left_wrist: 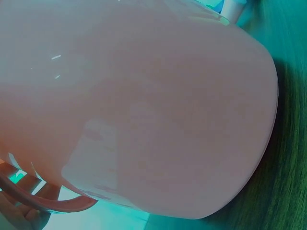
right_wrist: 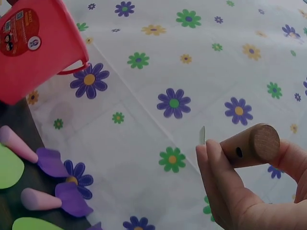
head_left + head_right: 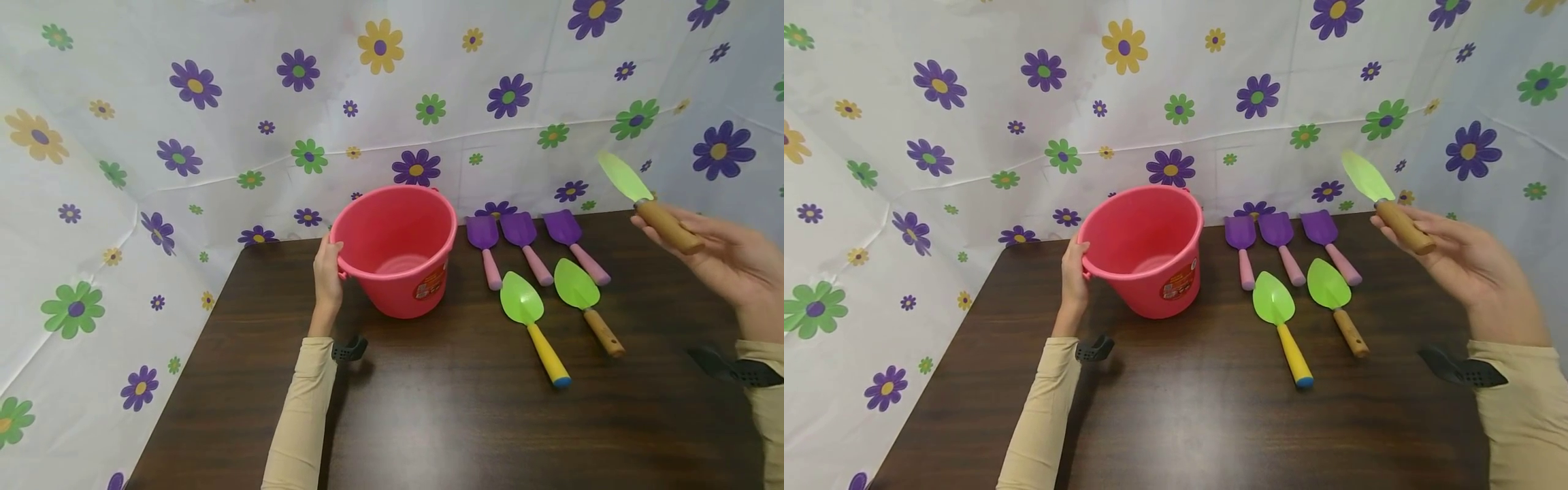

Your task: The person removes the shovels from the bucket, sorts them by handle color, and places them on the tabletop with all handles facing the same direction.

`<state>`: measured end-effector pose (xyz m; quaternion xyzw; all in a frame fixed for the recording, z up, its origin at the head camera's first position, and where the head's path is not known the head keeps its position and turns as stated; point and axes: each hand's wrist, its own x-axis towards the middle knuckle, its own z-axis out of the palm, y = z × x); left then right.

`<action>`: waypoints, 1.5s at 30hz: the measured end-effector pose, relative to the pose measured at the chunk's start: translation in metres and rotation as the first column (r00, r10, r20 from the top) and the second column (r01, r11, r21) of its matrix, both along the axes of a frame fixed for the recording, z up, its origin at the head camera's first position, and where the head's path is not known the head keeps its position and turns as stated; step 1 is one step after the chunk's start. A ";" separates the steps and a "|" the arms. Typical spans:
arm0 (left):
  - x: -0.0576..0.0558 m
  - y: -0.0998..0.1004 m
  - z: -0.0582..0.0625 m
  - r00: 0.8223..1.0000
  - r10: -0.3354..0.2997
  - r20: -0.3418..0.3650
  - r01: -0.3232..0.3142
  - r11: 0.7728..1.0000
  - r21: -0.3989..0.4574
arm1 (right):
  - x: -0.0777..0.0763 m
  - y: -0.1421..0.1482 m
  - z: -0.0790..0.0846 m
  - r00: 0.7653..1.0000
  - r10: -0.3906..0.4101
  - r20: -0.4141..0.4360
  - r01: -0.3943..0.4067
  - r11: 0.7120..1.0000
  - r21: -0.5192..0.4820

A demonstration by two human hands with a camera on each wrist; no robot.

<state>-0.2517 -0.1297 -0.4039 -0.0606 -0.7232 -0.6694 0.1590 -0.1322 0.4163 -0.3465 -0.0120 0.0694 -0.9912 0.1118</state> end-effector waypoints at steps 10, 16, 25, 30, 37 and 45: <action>0.000 0.000 0.000 1.000 0.008 -0.001 -0.008 1.000 -0.014 | 0.009 0.022 -0.025 0.998 0.056 -0.037 -0.052 0.993 0.110; 0.000 0.000 0.000 1.000 0.002 -0.001 -0.002 1.000 -0.006 | 0.011 0.032 -0.037 0.990 0.138 -0.042 -0.130 0.980 0.152; 0.001 0.001 0.000 1.000 0.009 0.009 -0.009 1.000 0.010 | 0.015 0.042 -0.051 0.975 0.222 -0.014 -0.217 0.964 0.154; 0.001 0.002 -0.001 1.000 0.006 0.016 -0.007 1.000 0.011 | 0.016 0.049 -0.059 0.957 0.289 -0.021 -0.284 0.950 0.129; 0.001 0.002 -0.001 1.000 0.007 0.004 -0.007 1.000 -0.002 | 0.020 0.060 -0.072 0.942 0.333 -0.038 -0.325 0.935 0.139; 0.000 0.002 0.000 1.000 0.014 -0.004 -0.014 1.000 0.005 | 0.022 0.065 -0.081 0.922 0.383 -0.061 -0.361 0.904 0.230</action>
